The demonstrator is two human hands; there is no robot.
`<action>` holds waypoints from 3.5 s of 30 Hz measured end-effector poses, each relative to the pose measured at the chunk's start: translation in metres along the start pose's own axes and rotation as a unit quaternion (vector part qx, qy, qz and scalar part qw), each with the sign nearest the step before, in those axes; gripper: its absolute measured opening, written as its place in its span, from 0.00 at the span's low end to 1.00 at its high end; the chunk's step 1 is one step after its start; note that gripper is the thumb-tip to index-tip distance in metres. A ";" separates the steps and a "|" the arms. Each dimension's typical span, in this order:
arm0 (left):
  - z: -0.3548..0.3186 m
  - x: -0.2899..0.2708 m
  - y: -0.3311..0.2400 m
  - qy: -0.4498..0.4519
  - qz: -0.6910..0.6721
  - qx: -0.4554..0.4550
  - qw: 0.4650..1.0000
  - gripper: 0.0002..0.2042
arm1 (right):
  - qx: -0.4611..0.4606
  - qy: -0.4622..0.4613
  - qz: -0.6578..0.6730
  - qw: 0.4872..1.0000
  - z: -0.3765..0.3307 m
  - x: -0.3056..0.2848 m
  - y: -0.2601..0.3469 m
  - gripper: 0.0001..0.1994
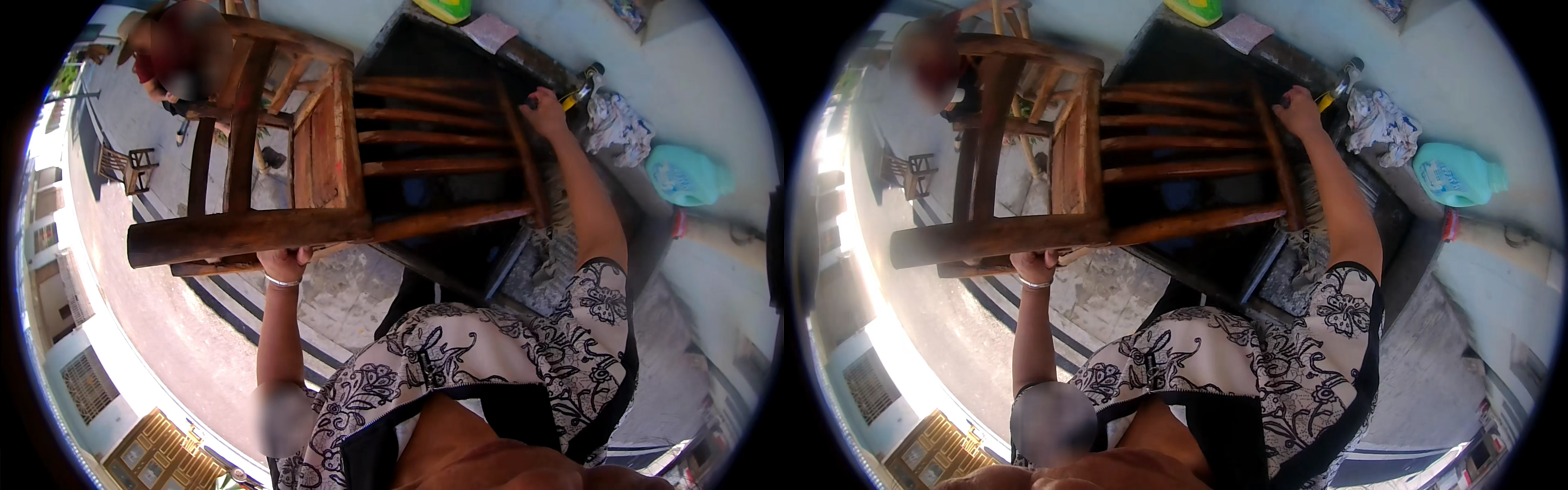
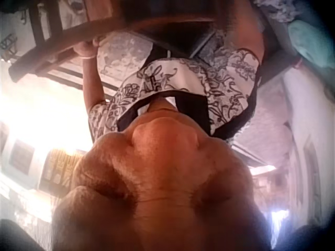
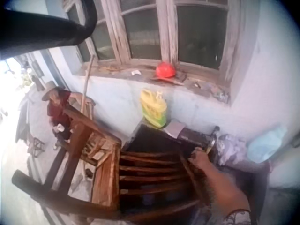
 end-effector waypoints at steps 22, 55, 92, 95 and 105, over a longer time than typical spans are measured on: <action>-0.084 0.043 0.050 0.146 -0.107 -0.163 0.970 0.40 | -0.326 0.208 0.163 0.908 0.115 0.094 0.319 0.19; 0.024 -0.001 -0.013 0.001 0.025 -0.023 0.999 0.25 | 0.023 -0.146 0.256 0.955 -0.137 -0.063 -0.034 0.16; 0.031 -0.001 -0.024 0.038 0.031 -0.070 0.996 0.21 | 0.151 -0.055 0.118 0.980 -0.234 -0.033 -0.189 0.17; 0.025 -0.004 -0.023 0.038 0.029 -0.082 0.995 0.21 | 0.106 -0.053 0.213 0.970 -0.219 -0.051 -0.117 0.14; 0.030 -0.001 -0.017 0.044 0.011 -0.078 0.996 0.20 | 0.160 -0.088 0.079 0.980 -0.235 -0.014 -0.137 0.16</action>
Point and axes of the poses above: each hand's wrist, its own z-axis towards the middle knuckle, its own x-axis out of the palm, y = z × x, the point moved 7 cm from there along z, towards the middle knuckle, and after that the axes turned 9 degrees about y, right-handed, at the moved point
